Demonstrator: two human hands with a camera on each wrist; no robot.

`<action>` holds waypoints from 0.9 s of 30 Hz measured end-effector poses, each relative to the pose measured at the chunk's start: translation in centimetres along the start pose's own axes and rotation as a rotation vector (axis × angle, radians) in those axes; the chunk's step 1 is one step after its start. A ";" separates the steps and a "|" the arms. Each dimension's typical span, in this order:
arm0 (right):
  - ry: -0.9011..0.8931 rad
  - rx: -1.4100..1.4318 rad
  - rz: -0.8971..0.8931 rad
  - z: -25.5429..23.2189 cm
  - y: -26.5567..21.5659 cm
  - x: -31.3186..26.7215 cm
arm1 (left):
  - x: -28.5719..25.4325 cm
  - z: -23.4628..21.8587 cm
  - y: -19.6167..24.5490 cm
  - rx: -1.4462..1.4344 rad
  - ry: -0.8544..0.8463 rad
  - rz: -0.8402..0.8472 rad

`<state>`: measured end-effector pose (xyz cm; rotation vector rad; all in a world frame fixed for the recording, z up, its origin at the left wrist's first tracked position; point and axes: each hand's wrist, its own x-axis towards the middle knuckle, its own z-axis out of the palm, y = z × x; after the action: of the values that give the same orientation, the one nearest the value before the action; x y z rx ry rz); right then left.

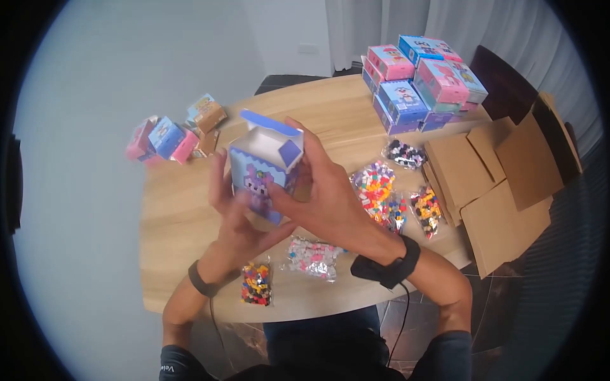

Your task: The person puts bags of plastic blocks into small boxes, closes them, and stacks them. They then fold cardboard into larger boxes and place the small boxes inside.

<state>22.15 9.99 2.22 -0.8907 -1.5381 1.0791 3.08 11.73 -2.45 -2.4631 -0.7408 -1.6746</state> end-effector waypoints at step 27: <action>-0.328 -1.669 0.254 -16.5 7.2 3.0 | -3.9 -1.3 -3.1 -0.539 0.287 -1.028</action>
<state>37.76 18.31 -2.19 -2.0591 -2.5800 -0.2225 -0.49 12.64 -6.07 -2.0939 -1.9318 -2.7723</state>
